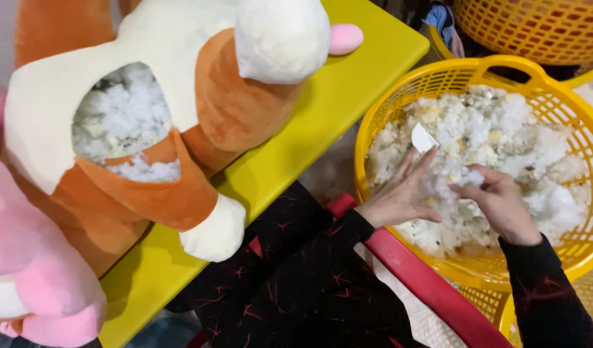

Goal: The person stuffs a large plush toy with white filling material by hand. They repeatedly take handfuls of filling from a yellow basket and press it into an opening in the toy's body, patting and shaping the material to distribute it evenly.

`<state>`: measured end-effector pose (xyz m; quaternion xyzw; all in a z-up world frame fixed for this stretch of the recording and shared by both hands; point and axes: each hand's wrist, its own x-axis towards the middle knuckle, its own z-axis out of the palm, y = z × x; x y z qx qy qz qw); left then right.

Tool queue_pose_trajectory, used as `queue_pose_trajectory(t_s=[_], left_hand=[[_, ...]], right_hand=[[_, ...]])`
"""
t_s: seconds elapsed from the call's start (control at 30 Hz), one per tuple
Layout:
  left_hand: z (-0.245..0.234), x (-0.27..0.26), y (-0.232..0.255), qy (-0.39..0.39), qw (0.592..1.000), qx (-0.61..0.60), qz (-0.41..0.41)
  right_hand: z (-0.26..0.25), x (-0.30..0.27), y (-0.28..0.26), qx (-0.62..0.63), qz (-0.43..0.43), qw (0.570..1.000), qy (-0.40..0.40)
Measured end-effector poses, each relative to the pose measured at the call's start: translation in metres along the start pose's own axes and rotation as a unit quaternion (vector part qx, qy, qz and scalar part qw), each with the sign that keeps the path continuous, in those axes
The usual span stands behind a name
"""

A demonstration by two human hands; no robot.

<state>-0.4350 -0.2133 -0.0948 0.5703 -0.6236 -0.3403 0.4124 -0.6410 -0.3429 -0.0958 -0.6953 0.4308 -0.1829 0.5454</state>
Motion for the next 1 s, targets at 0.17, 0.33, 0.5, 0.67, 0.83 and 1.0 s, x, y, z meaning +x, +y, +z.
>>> queue_pose_trajectory(t_s=[0.17,0.33,0.5,0.67,0.83,1.0], left_hand=[[0.051,0.025,-0.018,0.07,0.993,-0.059,0.07],[0.098,0.046,-0.077,0.06,0.996,0.046,-0.051],[0.115,0.045,-0.127,0.13,0.978,0.03,-0.16],[0.083,0.056,-0.107,0.151,0.948,-0.22,-0.173],[-0.008,0.041,-0.006,0.185,0.867,-0.46,-0.054],[-0.172,-0.058,0.066,0.3,0.882,-0.342,0.119]], right_hand=[[-0.004,-0.015,-0.003,0.033,-0.096,0.993,0.053],[-0.027,-0.012,0.036,0.09,-0.15,0.98,0.094],[-0.061,0.001,0.087,0.147,-0.122,0.971,0.143],[-0.074,0.02,0.076,0.172,-0.126,0.975,0.069],[-0.046,0.01,-0.032,0.158,-0.202,0.966,0.032],[0.066,0.012,-0.163,0.213,-0.334,0.916,-0.061]])
